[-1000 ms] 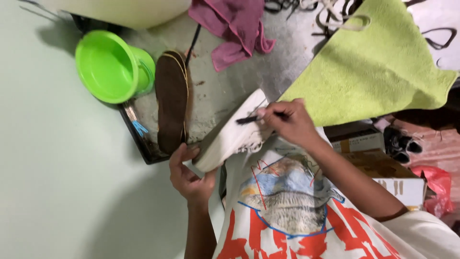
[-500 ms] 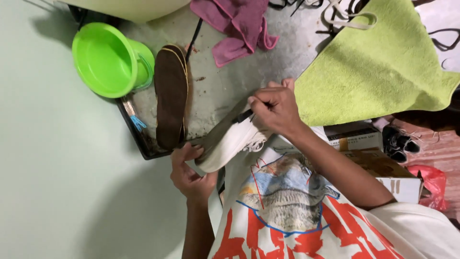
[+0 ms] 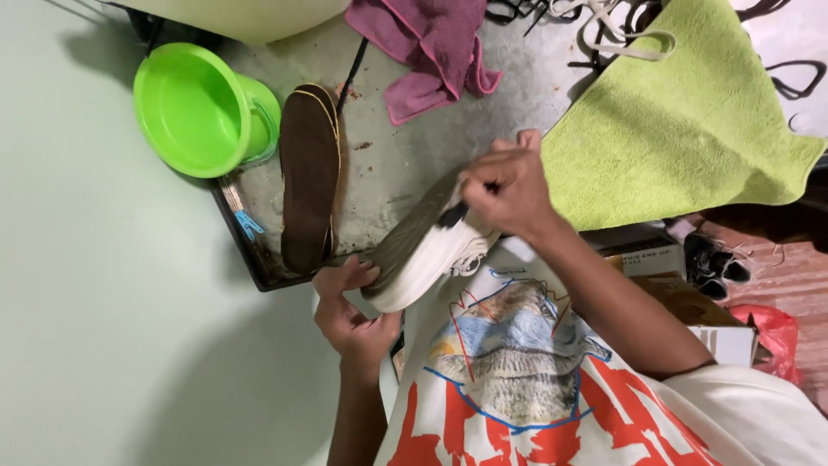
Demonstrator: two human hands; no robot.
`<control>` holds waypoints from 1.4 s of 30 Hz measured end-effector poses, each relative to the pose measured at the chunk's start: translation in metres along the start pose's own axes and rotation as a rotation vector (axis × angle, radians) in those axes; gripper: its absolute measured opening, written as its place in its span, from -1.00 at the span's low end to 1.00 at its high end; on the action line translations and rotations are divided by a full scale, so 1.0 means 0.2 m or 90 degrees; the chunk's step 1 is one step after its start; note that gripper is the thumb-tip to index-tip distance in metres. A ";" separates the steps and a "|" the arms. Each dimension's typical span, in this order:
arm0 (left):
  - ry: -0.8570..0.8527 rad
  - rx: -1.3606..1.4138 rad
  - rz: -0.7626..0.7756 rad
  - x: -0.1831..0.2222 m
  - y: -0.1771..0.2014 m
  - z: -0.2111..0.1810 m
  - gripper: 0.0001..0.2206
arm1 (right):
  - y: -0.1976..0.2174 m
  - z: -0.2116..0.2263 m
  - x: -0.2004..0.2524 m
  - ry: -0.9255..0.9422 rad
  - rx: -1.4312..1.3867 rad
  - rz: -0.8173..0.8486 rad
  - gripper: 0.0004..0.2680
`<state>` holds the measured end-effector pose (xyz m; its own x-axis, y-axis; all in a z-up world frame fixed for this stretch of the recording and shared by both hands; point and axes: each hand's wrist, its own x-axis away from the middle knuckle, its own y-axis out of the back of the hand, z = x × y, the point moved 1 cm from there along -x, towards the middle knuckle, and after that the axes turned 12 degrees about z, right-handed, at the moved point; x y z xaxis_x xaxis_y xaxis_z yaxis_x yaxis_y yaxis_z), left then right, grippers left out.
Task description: Applying glue to the midsole of a white sneaker using a small brush.
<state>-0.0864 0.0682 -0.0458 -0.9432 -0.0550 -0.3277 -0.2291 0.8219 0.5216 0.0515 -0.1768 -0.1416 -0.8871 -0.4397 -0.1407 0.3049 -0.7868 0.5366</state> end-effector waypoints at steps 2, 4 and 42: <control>-0.043 -0.033 0.004 -0.05 0.00 -0.05 -0.46 | 0.11 0.27 -0.06 0.078 0.025 0.003 -0.63; -0.043 -0.031 0.012 -0.06 0.01 -0.12 -0.50 | 0.16 0.37 -0.05 0.093 0.045 0.010 -0.63; -0.129 -0.086 -0.008 -0.17 -0.05 -0.11 -0.62 | 0.23 0.40 -0.16 0.012 0.097 0.152 -0.66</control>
<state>-0.0586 0.0495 -0.0219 -0.8756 0.0621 -0.4791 -0.2829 0.7380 0.6126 0.0657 -0.1653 -0.0463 -0.7893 -0.6139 -0.0100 0.4479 -0.5868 0.6746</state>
